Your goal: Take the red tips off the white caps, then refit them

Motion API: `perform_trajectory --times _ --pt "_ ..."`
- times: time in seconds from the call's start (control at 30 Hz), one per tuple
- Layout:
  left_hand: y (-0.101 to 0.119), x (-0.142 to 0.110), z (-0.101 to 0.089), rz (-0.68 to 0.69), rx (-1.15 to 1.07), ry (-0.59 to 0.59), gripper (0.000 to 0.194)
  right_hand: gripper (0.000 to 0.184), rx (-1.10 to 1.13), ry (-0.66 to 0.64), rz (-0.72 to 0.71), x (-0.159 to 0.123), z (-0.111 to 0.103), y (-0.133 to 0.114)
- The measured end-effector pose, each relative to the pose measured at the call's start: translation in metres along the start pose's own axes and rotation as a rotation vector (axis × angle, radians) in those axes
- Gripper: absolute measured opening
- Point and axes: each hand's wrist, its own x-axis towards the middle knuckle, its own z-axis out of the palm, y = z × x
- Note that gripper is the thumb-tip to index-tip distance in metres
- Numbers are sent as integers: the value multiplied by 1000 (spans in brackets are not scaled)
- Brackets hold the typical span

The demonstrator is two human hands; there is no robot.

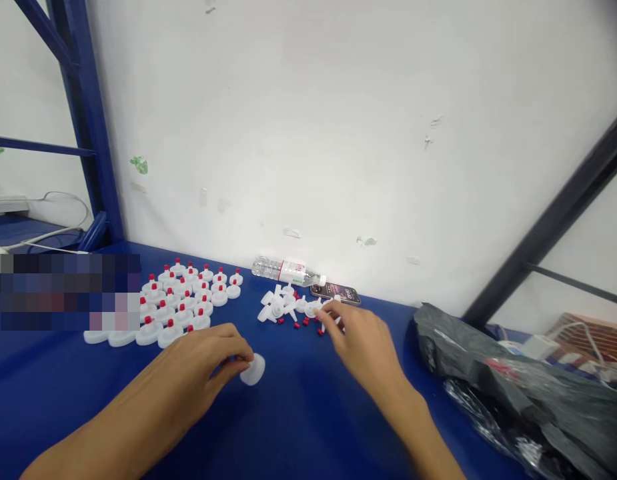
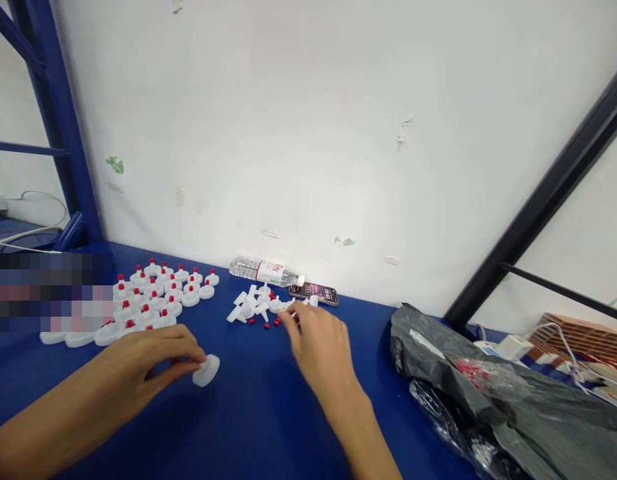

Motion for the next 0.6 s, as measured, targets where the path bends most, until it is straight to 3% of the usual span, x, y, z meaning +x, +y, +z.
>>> perform_trajectory --times 0.07,0.17,0.4,0.6 --pt "-6 0 6 7 59 -64 33 21 -232 13 68 3 -1 12" --pt "-10 -1 17 3 115 -134 36 15 -354 -88 137 6 1 25" --pt "-2 4 19 -31 114 -174 34 14 -429 -138 136 9 18 29" --pt "-1 6 19 -67 147 -170 33 13 -450 -179 99 9 21 25"
